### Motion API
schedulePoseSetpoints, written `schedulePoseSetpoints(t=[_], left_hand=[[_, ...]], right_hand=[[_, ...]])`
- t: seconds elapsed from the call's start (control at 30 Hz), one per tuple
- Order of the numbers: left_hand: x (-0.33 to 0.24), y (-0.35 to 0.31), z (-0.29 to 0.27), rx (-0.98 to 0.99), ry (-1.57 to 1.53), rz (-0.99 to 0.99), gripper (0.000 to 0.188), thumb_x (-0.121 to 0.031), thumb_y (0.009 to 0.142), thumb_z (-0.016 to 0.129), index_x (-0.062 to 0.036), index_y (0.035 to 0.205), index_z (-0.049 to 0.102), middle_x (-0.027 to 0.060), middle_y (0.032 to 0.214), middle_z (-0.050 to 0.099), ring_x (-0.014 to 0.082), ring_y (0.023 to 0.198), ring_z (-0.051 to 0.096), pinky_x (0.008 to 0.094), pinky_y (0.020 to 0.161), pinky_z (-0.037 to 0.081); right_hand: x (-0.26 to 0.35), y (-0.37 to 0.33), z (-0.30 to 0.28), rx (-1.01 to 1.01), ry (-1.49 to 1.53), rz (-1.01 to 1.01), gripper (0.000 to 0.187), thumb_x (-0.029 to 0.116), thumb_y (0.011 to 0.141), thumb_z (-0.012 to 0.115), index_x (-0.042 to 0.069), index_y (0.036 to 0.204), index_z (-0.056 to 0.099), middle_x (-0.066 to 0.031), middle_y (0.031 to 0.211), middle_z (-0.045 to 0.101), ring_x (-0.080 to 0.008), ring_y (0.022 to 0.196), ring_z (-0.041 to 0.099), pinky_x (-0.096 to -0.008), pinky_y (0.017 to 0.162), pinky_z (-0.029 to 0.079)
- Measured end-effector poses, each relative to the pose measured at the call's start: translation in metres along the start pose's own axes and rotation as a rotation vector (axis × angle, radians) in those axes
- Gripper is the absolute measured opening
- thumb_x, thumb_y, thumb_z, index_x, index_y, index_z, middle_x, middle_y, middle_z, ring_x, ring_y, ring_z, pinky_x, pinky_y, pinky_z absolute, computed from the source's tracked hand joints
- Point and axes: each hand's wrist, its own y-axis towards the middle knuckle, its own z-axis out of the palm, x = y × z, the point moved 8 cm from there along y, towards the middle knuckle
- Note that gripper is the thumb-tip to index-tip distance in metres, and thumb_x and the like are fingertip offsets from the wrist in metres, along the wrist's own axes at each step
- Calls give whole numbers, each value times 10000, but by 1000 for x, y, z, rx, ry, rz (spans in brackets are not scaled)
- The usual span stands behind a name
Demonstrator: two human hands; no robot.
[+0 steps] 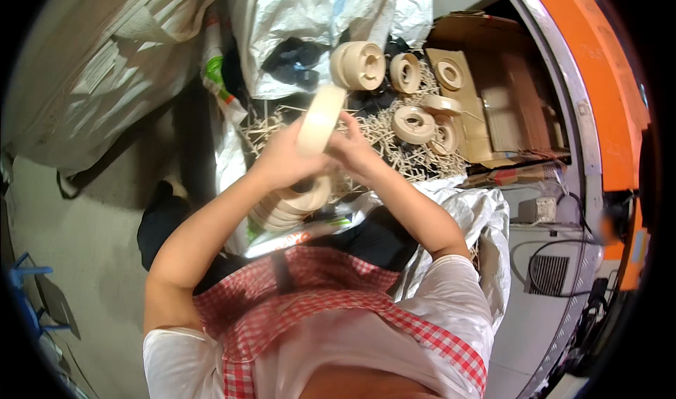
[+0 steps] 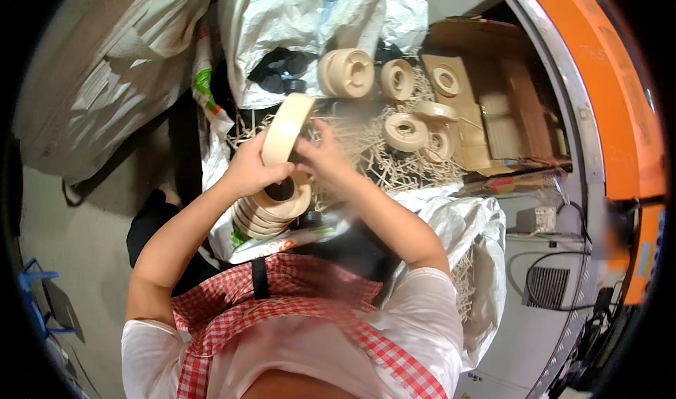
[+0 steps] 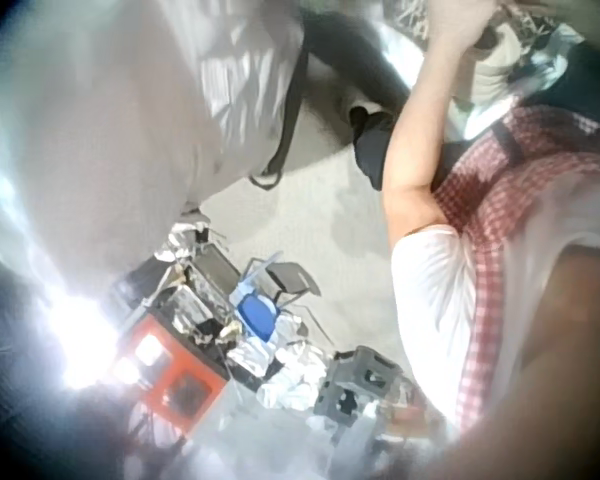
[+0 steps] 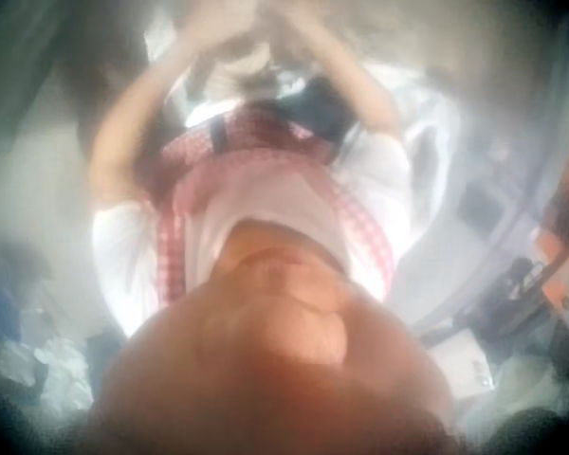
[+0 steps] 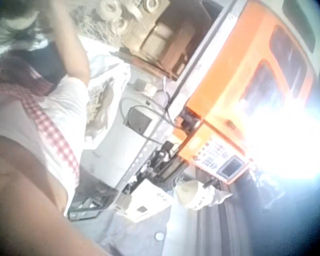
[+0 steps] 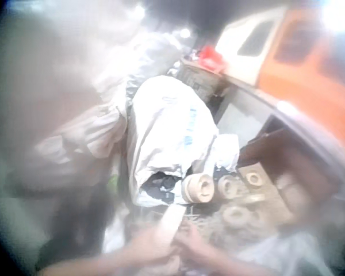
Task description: The person organizes beige tape rolls, packs them into a cardboard box containing packing material, and prepares the box by folding its flaps.
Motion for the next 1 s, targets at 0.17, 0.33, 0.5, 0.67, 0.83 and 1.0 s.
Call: schedulePoseSetpoints(t=[0.17, 0.33, 0.5, 0.67, 0.83, 1.0], left_hand=[[15, -7, -8, 198, -518, -519, 398, -177, 761, 659, 12, 1093, 550, 64, 938, 614, 106, 799, 594, 260, 687, 495], [3, -6, 0, 177, -229, -220, 400, -160, 757, 670, -7, 1099, 529, 34, 889, 600, 92, 714, 570, 242, 617, 480], [-5, -10, 1, 72, -28, -59, 368, -129, 748, 655, 5, 1066, 529, 46, 871, 605, 94, 707, 577, 240, 615, 483], [15, -10, -7, 15, -511, -323, 434, -215, 758, 675, 10, 1102, 537, 63, 954, 612, 119, 801, 592, 247, 694, 487], [5, -13, 4, 106, -200, -158, 392, -149, 747, 669, 7, 1085, 546, 58, 923, 615, 114, 801, 587, 250, 690, 478], [3, -11, 1, 38, -151, -47, 443, -149, 735, 680, 3, 1120, 522, 65, 925, 617, 107, 797, 588, 262, 688, 486]], right_hand=[[34, -56, 55, 329, -1338, -1205, 623, 55, 632, 705, 42, 1189, 426, -184, 1187, 432, -348, 1123, 440, -451, 919, 395], [-3, -10, -6, -91, -361, -125, 662, 141, 787, 682, 54, 1268, 237, -158, 1012, 543, -194, 790, 609, -283, 662, 534], [0, -11, -5, -7, -255, -23, 647, 188, 858, 601, 72, 1330, 175, -130, 962, 572, -173, 821, 607, -278, 734, 524], [36, -63, 45, 80, -1213, -1252, 645, -13, 563, 661, 77, 1158, 430, -220, 1177, 401, -422, 1109, 395, -464, 933, 361], [2, -19, -7, -75, -390, -310, 732, 224, 759, 714, 28, 1282, 240, -157, 1066, 510, -187, 832, 585, -304, 697, 506], [-15, -14, 3, 174, -58, 134, 690, 366, 872, 573, 15, 1316, 178, -102, 842, 604, -160, 719, 601, -307, 672, 514]])
